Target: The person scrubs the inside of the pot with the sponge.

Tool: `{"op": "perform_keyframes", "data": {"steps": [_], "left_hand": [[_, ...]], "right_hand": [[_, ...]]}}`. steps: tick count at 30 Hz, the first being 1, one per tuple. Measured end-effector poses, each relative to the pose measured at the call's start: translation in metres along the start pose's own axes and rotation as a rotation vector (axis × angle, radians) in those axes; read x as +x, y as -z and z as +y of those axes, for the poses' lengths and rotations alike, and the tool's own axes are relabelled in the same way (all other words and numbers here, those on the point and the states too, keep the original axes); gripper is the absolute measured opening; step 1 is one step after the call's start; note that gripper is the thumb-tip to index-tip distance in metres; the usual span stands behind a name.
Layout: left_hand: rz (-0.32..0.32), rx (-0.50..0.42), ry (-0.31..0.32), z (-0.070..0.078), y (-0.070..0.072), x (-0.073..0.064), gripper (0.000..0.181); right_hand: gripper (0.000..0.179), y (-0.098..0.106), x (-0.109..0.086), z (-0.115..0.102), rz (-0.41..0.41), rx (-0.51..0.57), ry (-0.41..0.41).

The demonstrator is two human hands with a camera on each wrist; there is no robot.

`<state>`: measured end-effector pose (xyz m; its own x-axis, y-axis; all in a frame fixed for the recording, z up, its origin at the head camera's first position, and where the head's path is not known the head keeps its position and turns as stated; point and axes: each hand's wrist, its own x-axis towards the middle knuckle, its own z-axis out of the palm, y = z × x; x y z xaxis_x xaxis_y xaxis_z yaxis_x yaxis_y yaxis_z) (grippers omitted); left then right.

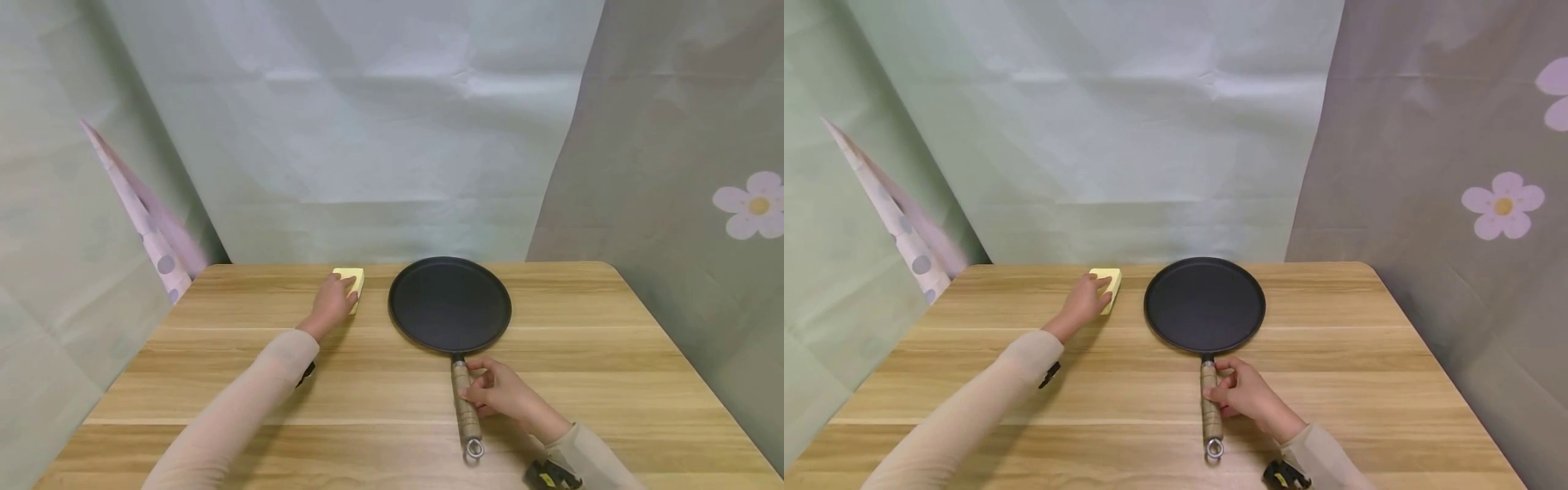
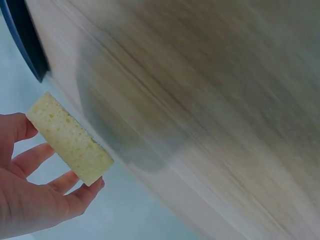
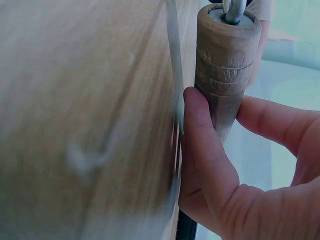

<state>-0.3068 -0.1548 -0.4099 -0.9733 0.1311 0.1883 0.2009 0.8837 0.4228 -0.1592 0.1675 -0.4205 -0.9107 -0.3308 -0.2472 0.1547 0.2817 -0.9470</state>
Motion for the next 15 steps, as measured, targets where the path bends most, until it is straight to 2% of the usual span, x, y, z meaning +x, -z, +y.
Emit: {"op": "perform_keyframes", "data": {"steps": [7, 15], "left_hand": [[-0.031, 0.018, 0.055, -0.0083, 0.0008, -0.0010, 0.042], [-0.064, 0.031, 0.085, -0.0055, 0.0007, -0.0019, 0.042]], "right_hand": [[0.058, 0.0007, -0.0006, -0.0003, -0.009, 0.005, -0.004], [0.058, 0.0007, 0.0002, 0.0001, -0.004, 0.001, -0.007]]}}
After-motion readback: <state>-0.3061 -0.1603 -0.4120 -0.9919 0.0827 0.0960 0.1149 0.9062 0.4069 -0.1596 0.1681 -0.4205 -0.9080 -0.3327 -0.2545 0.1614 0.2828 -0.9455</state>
